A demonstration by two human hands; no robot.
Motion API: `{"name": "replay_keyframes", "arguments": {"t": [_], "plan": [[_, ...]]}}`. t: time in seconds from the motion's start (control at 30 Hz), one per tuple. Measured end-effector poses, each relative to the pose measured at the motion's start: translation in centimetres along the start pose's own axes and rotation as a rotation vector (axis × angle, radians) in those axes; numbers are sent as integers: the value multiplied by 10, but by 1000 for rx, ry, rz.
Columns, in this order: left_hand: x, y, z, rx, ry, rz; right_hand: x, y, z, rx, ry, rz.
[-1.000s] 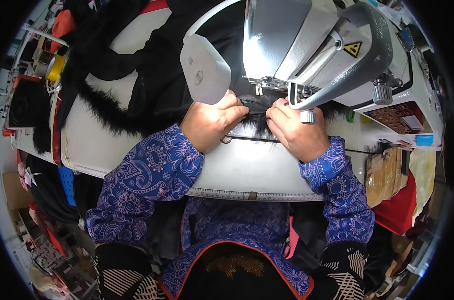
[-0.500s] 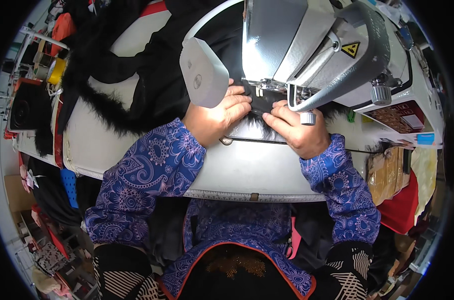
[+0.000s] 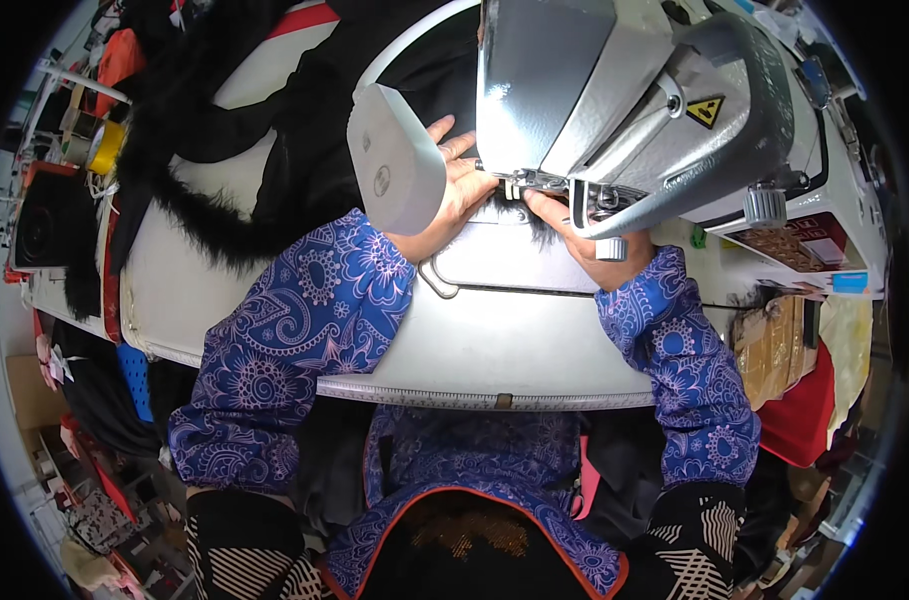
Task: Sewing a fur trim onto a garment piece using an industrial sewing machine.
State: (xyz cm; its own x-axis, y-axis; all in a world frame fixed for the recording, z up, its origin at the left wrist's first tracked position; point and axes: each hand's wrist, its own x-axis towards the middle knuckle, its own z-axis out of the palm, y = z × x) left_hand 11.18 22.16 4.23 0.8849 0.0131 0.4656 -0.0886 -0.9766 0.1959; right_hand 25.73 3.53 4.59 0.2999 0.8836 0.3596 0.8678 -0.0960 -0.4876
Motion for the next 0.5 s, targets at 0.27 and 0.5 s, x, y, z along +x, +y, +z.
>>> {"name": "replay_keyframes", "arguments": {"t": [0.27,0.5], "plan": [[-4,0,6,11,28,-32,-5,3,-3,-390,0,-254],[-3,-2,4,59,-86,-40,-6,5,5,-52,51,-5]]}}
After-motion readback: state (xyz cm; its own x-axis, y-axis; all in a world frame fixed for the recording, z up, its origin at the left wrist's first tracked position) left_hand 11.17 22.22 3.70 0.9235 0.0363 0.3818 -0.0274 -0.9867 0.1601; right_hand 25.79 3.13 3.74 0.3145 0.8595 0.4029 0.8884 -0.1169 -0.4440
